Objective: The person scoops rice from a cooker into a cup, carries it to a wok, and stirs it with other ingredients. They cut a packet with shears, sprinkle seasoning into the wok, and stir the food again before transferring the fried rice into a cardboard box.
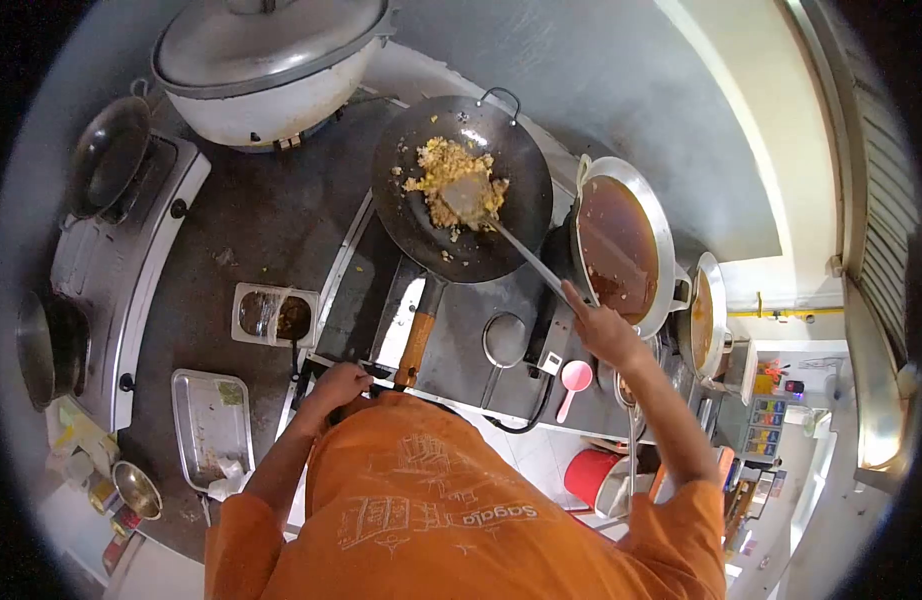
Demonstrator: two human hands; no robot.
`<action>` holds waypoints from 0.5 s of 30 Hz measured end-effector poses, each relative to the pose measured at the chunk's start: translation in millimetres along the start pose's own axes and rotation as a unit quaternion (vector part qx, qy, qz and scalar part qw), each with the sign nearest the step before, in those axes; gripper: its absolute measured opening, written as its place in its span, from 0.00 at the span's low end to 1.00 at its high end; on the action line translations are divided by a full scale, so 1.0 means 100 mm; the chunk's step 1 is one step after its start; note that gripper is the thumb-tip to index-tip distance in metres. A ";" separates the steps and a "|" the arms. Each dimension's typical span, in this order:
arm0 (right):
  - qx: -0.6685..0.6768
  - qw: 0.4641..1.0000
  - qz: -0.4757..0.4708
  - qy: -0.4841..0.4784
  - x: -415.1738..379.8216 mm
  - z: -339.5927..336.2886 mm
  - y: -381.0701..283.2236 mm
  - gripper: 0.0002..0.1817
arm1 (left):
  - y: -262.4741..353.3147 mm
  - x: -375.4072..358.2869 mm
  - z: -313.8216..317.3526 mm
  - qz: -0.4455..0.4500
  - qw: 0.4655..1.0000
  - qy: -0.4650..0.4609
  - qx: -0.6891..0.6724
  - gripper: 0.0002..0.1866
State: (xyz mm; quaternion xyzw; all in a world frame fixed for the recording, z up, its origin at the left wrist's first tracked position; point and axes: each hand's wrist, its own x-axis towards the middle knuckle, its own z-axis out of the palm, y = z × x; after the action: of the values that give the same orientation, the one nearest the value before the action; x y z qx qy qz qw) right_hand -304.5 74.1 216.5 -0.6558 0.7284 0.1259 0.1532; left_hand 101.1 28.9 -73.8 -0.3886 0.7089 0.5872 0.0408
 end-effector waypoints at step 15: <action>-0.435 0.869 -0.144 -0.189 0.61 -0.96 -0.09 0.30 | 0.21 -0.25 -0.24 0.032 0.998 0.008 -0.054 0.18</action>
State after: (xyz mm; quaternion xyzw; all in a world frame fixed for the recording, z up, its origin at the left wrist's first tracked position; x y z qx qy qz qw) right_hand -306.6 -19.8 281.1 -0.7170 0.4549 0.5281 0.0040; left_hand 115.1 21.0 -37.0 -0.3722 0.6886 0.6224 -0.0050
